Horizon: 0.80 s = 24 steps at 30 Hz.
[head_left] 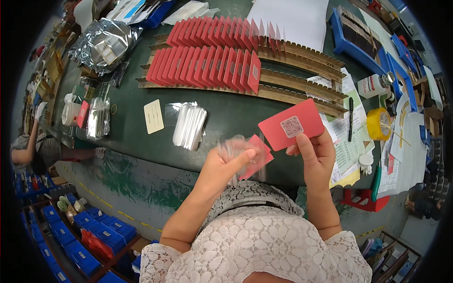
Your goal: The person repeatedly picks up small pink cards and white rectangular items from a workbench. They insert the white items into clear plastic sleeves and then place the sleeves into the pink cards. The person handles the items one at a time, stacking the completed units on the table.
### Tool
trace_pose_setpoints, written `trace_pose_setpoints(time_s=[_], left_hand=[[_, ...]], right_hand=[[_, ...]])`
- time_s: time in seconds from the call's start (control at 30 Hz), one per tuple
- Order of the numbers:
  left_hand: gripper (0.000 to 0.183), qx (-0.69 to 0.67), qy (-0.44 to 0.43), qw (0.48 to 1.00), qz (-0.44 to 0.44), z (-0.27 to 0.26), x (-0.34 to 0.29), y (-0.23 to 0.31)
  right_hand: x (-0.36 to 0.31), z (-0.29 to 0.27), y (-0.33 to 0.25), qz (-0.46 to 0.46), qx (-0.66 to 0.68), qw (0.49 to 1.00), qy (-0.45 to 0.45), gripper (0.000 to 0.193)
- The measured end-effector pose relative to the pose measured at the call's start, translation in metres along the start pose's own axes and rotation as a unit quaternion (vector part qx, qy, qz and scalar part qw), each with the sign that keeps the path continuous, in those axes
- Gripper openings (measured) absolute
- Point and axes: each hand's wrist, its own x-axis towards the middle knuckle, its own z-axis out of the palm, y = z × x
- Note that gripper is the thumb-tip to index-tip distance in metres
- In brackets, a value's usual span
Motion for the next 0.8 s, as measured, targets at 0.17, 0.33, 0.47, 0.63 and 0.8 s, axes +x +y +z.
trace_pose_setpoints(time_s=[0.17, 0.33, 0.47, 0.63, 0.8], left_hand=[[0.017, 0.037, 0.009, 0.999, 0.022, -0.003, 0.001, 0.001], [0.017, 0.155, -0.030, 0.981, 0.111, -0.006, 0.000, 0.007], [0.015, 0.143, -0.035, 0.984, 0.105, -0.005, -0.002, 0.010], [0.018, 0.056, -0.010, 0.998, 0.003, -0.007, -0.007, 0.020], [0.015, 0.002, 0.029, 0.999, 0.044, -0.002, -0.005, 0.014]], right_hand=[[-0.001, 0.002, -0.005, -0.029, 0.012, 0.999, -0.007, 0.017], [0.001, 0.006, -0.009, -0.050, 0.053, 0.997, -0.019, 0.017], [0.000, 0.007, -0.012, -0.043, 0.038, 0.997, -0.047, 0.015], [-0.001, -0.003, -0.003, -0.023, -0.053, 0.995, -0.078, 0.012], [-0.002, -0.006, -0.007, 0.072, -0.027, 0.994, -0.074, 0.015]])
